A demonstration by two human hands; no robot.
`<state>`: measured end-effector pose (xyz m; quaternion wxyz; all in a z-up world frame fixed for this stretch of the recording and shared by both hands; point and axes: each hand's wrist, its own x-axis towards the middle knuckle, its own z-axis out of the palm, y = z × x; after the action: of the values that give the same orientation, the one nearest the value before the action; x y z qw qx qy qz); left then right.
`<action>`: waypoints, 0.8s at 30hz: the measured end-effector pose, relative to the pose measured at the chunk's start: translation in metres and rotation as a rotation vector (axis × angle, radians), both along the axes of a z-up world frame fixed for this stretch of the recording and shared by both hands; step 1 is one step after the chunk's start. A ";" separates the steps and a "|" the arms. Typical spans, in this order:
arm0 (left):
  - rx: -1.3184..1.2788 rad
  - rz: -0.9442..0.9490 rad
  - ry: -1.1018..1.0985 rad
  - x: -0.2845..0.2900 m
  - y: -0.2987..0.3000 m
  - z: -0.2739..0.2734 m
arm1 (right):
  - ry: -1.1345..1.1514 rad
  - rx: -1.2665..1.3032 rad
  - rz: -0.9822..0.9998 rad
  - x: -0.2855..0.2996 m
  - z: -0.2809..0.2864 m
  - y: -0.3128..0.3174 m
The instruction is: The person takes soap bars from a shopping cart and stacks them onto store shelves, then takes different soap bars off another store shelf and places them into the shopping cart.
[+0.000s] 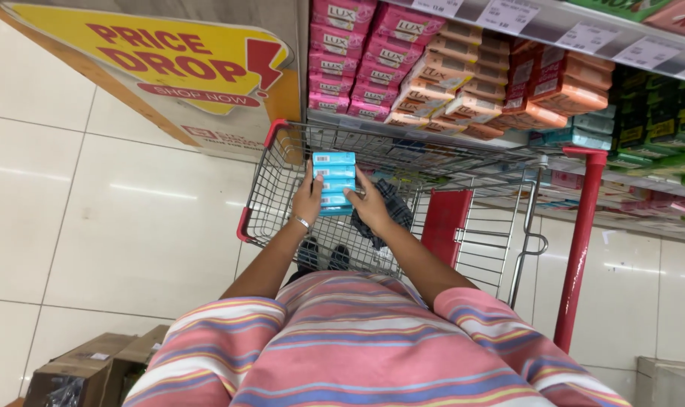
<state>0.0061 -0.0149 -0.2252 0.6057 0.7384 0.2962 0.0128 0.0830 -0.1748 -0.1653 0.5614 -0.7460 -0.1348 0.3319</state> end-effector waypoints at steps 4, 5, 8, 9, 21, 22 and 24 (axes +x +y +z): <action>0.126 0.002 0.023 -0.005 -0.001 -0.031 | 0.064 0.003 -0.047 -0.003 -0.006 -0.003; 0.128 0.006 0.015 -0.005 0.001 -0.029 | 0.057 0.005 -0.044 -0.004 -0.013 -0.002; 0.151 0.031 -0.076 -0.001 -0.003 -0.014 | -0.062 -0.005 -0.056 -0.002 -0.030 -0.009; 0.121 0.046 0.010 0.000 -0.004 -0.001 | -0.089 0.004 -0.049 -0.001 -0.034 -0.011; 0.274 0.115 -0.263 0.026 0.008 0.055 | -0.251 0.076 -0.115 0.022 0.012 0.010; 0.432 0.112 -0.513 0.034 0.007 0.063 | -0.235 0.065 -0.141 0.026 0.040 0.014; 0.473 0.105 -0.662 0.050 0.023 0.156 | -0.624 0.100 -0.062 0.033 0.141 0.032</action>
<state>0.0565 0.0084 -0.0692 0.4805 0.7971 0.1115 0.3484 0.1161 -0.1425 -0.0244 0.5389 -0.7870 -0.2936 0.0628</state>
